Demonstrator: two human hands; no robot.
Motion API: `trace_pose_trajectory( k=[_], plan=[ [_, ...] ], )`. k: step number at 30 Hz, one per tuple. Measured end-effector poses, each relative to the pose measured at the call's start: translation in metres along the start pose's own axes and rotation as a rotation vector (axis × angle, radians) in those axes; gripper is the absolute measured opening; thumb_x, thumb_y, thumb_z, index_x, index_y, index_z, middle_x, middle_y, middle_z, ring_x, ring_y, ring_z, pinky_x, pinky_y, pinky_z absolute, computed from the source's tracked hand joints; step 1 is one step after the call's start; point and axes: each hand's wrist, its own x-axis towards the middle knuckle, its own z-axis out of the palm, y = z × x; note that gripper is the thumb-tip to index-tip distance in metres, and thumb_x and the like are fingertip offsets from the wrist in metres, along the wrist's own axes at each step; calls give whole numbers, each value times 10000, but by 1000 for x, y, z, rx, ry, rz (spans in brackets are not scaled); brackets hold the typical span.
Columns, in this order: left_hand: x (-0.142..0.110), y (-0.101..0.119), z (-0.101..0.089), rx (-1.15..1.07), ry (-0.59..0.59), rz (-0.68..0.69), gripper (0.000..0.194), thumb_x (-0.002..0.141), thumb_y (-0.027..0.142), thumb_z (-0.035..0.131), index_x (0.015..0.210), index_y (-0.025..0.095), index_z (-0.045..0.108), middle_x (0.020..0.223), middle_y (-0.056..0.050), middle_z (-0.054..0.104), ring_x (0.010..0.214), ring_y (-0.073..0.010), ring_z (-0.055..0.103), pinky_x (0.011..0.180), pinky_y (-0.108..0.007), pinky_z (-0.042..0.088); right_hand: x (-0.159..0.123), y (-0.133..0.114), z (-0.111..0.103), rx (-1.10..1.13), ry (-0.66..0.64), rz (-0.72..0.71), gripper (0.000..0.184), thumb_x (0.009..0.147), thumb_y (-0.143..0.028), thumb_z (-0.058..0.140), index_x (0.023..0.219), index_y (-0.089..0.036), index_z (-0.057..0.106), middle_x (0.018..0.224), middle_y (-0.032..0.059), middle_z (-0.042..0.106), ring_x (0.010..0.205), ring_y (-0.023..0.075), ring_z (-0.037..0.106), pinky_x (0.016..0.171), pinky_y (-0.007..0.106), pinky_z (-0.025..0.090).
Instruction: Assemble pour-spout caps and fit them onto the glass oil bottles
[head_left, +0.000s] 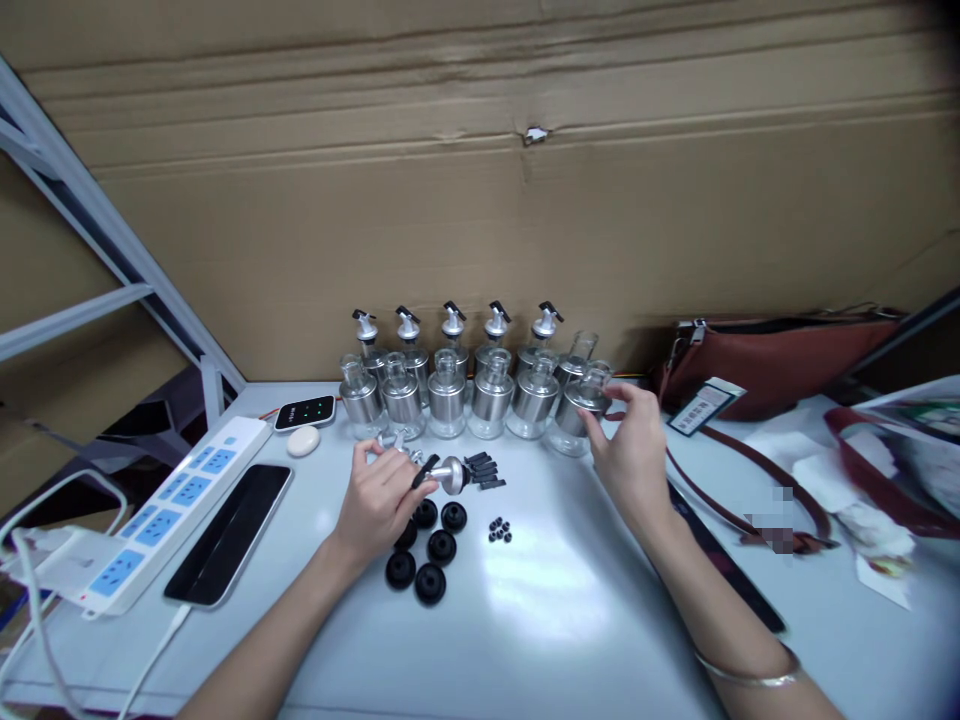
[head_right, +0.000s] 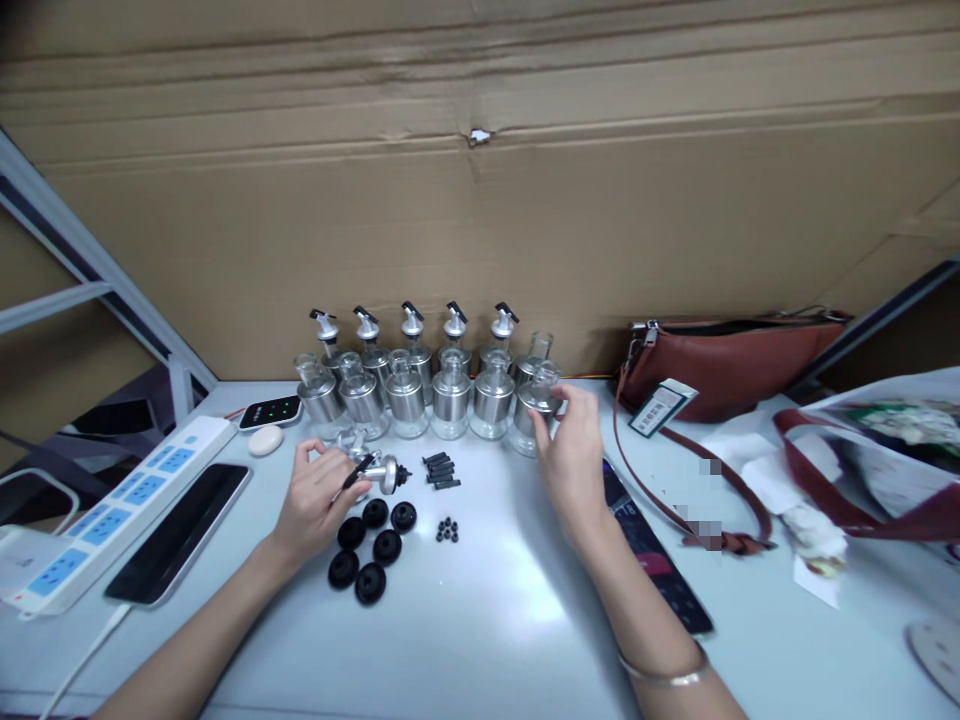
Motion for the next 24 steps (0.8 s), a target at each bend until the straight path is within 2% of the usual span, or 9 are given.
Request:
trace_pose_trajectory(
  k=[3,5,10,15,18,20,22,24],
  plan=[
    [0,0,1,3,-19,-7,336,970,259,403,650,160,438,583,29,469,556,-121,403,719,-307,285,-1,2,0,-77,-42,-41,200,813,-254,498,990,-163,523,970,123,530,893,269,520,816,440,461],
    [1,1,1,5,-31,-9,337,971,254,398,649,160,432,583,31,465,562,-120,401,720,-305,285,-1,3,-1,-144,-78,-84,192,808,-243,494,975,-159,535,1031,150,549,1011,305,503,888,469,430],
    [2,1,2,45,-77,-19,354,978,264,380,645,159,438,578,38,455,564,-120,406,738,-308,283,-4,7,0,-192,-139,-94,351,828,-267,489,1159,-157,525,1203,165,550,1149,332,465,945,529,390],
    [2,1,4,42,-208,-6,379,997,300,324,674,157,460,616,34,500,579,-117,429,783,-317,276,-7,6,1,-212,-187,-93,428,865,-278,464,1272,-147,479,1324,187,471,1236,359,388,947,587,374],
    [2,3,4,7,-275,37,382,1003,302,303,692,154,468,647,30,526,604,-117,455,810,-320,268,-6,-14,-4,-163,-149,-168,330,883,-289,480,1176,-157,553,1291,191,464,1221,368,390,932,583,390],
    [3,6,5,-4,-294,60,391,1003,299,301,685,153,474,647,29,529,608,-119,462,805,-320,268,-9,-35,-8,-41,-141,-280,198,887,-254,513,1047,-196,613,1159,150,535,1129,320,466,911,523,427],
    [3,8,5,-6,-299,74,406,1003,303,302,673,153,483,641,25,530,610,-123,465,793,-320,273,-14,-57,-11,92,-214,-404,128,893,-212,530,969,-223,633,1025,109,584,1040,277,511,874,476,454],
    [3,10,6,-7,-309,88,415,1003,314,300,673,153,495,641,20,535,616,-126,469,783,-319,277,-23,-75,-12,186,-325,-503,123,902,-198,535,962,-213,641,987,102,609,1004,255,527,834,434,470]
  ],
)
